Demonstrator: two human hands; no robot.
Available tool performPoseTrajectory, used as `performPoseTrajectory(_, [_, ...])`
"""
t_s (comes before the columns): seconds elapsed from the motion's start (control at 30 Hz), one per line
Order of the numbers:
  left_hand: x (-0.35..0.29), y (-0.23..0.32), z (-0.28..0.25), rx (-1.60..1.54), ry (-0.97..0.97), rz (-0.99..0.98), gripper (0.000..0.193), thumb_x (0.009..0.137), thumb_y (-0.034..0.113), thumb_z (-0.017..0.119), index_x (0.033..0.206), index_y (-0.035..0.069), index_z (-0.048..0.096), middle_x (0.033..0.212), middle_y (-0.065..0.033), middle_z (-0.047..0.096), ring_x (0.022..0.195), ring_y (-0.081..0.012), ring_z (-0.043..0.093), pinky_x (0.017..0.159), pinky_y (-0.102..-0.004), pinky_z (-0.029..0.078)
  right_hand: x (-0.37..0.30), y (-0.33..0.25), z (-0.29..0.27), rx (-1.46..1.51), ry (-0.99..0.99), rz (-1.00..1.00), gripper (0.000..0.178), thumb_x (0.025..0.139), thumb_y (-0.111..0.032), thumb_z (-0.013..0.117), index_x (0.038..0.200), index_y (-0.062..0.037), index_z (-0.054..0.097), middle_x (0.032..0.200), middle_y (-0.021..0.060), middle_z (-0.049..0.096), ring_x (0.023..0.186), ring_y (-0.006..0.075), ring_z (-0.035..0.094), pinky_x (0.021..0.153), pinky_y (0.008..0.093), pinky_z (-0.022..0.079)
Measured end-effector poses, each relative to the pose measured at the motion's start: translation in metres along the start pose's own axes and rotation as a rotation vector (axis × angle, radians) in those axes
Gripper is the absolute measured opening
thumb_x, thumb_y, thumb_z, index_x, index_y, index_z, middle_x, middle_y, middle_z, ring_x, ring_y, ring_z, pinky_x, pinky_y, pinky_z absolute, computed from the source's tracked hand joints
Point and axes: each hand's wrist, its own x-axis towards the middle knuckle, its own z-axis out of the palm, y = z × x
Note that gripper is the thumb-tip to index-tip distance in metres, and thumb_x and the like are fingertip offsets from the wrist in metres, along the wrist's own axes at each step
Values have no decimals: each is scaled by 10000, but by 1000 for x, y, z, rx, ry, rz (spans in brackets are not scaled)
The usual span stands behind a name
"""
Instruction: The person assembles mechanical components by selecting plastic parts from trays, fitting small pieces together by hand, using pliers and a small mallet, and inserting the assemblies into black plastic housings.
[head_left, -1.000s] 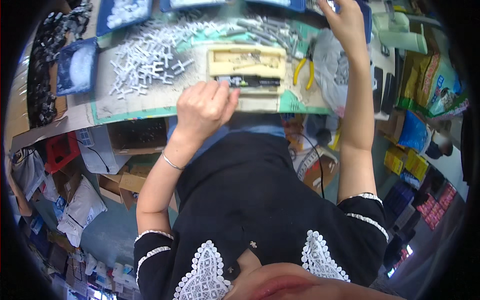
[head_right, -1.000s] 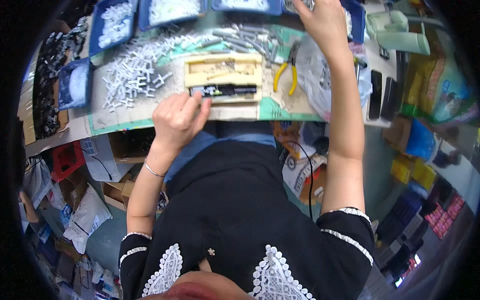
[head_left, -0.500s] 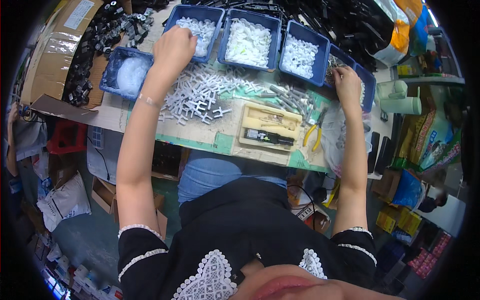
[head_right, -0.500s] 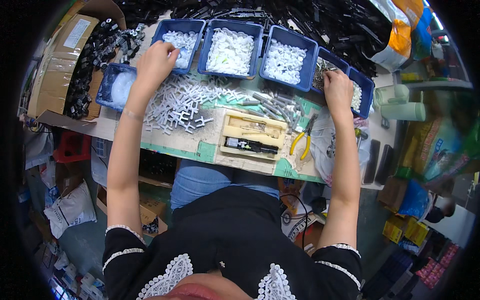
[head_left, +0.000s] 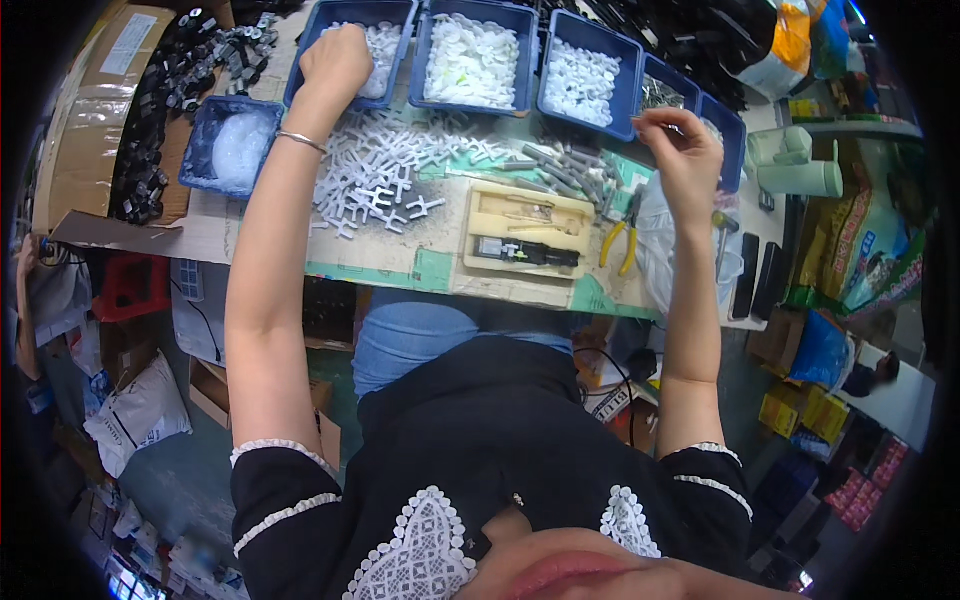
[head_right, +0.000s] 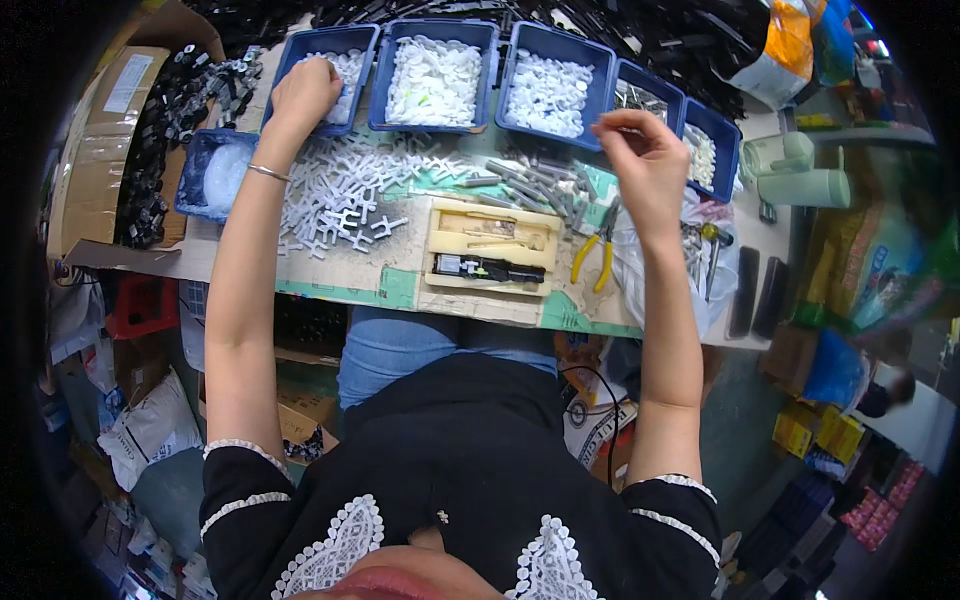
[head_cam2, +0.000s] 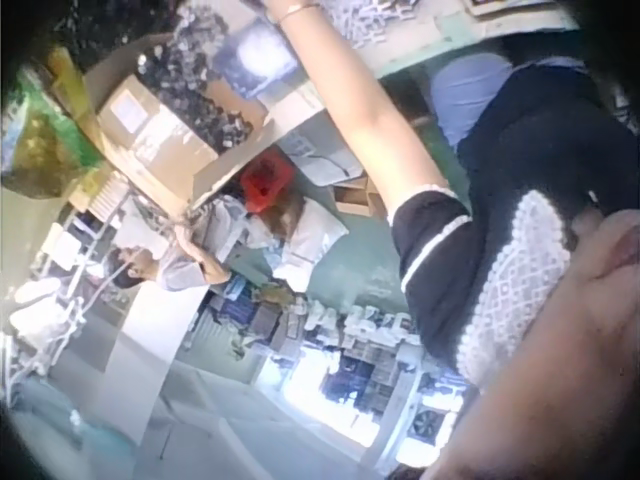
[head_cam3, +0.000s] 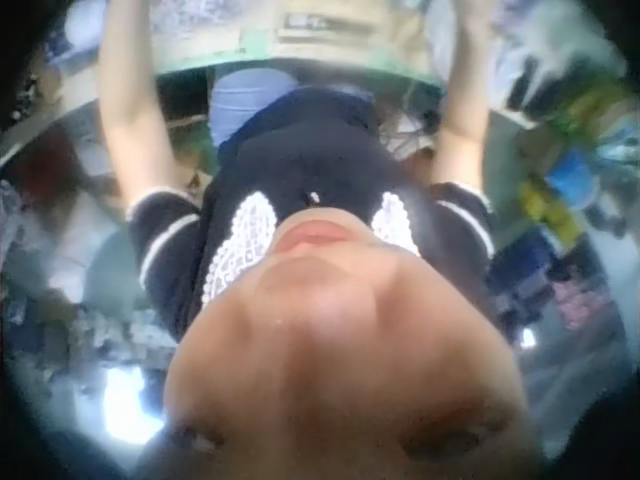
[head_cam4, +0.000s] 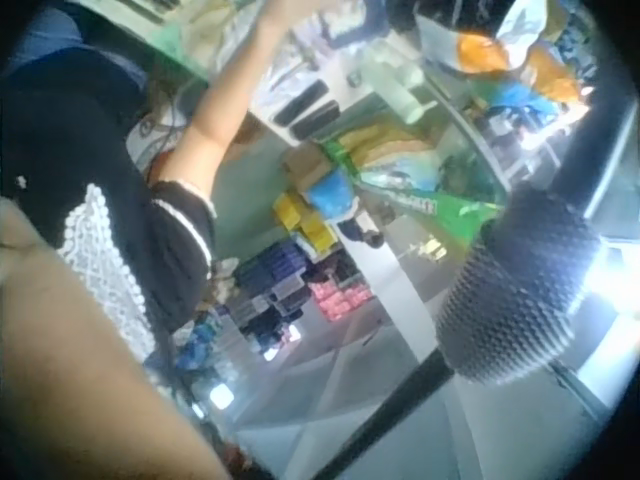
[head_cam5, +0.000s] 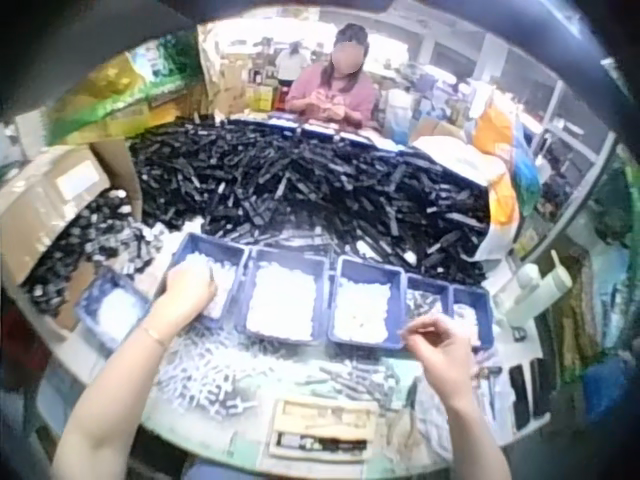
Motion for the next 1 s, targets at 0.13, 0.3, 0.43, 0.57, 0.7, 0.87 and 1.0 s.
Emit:
performPoseTrajectory(0.13, [-8, -4, 3, 23, 119, 16, 173, 810, 218, 604, 872, 64, 651, 832, -178, 649, 822, -366, 621, 696, -447, 488, -23, -12, 16, 29, -15, 11, 87, 808, 56, 592, 886, 29, 619, 838, 74, 666, 794, 117, 647, 712, 206, 501])
performPoseTrajectory(0.3, [-47, 10, -7, -966, 94, -12, 191, 856, 131, 611, 976, -12, 650, 803, -96, 669, 791, -178, 656, 705, -277, 516, -48, -36, 36, 299, -56, -11, 85, 817, 83, 547, 875, 21, 558, 856, 56, 614, 815, 139, 640, 735, 226, 507])
performPoseTrajectory(0.43, [-125, 84, -28, -1227, -54, 108, 200, 820, 38, 651, 1013, -12, 635, 827, -54, 665, 815, -95, 631, 699, -210, 493, -69, -47, 61, 165, -35, -254, 146, 719, 118, 592, 795, 1, 549, 837, 70, 603, 780, 138, 613, 703, 242, 506])
performPoseTrajectory(0.57, [-175, 118, -16, -2188, -386, -87, 197, 840, 1, 616, 1033, -36, 598, 998, -125, 629, 850, -164, 633, 790, -261, 534, -88, -41, 81, 110, 12, -413, 197, 678, 106, 649, 730, -26, 512, 754, 96, 606, 746, 227, 636, 648, 294, 508])
performPoseTrajectory(0.7, [-193, 130, -13, -2304, -446, -230, 223, 840, 18, 622, 1057, -31, 602, 1025, -136, 630, 894, -166, 625, 806, -264, 528, -96, -40, 79, 36, 22, -514, 214, 670, 105, 660, 721, -25, 498, 767, 108, 611, 742, 238, 641, 635, 292, 511])
performPoseTrajectory(0.87, [-199, 133, -20, -2236, -402, -238, 210, 849, 13, 608, 1054, -30, 622, 1024, -139, 639, 900, -170, 630, 806, -263, 535, -98, -41, 71, -17, 15, -575, 229, 657, 108, 666, 717, -28, 492, 782, 115, 618, 754, 249, 647, 621, 293, 515])
performPoseTrajectory(1.0, [-205, 139, -25, -2173, -334, -304, 219, 852, 8, 601, 1066, -36, 618, 1041, -144, 634, 903, -169, 630, 797, -260, 541, -100, -43, 68, -154, -4, -612, 241, 641, 107, 673, 716, -32, 491, 786, 117, 621, 757, 254, 651, 609, 292, 518])
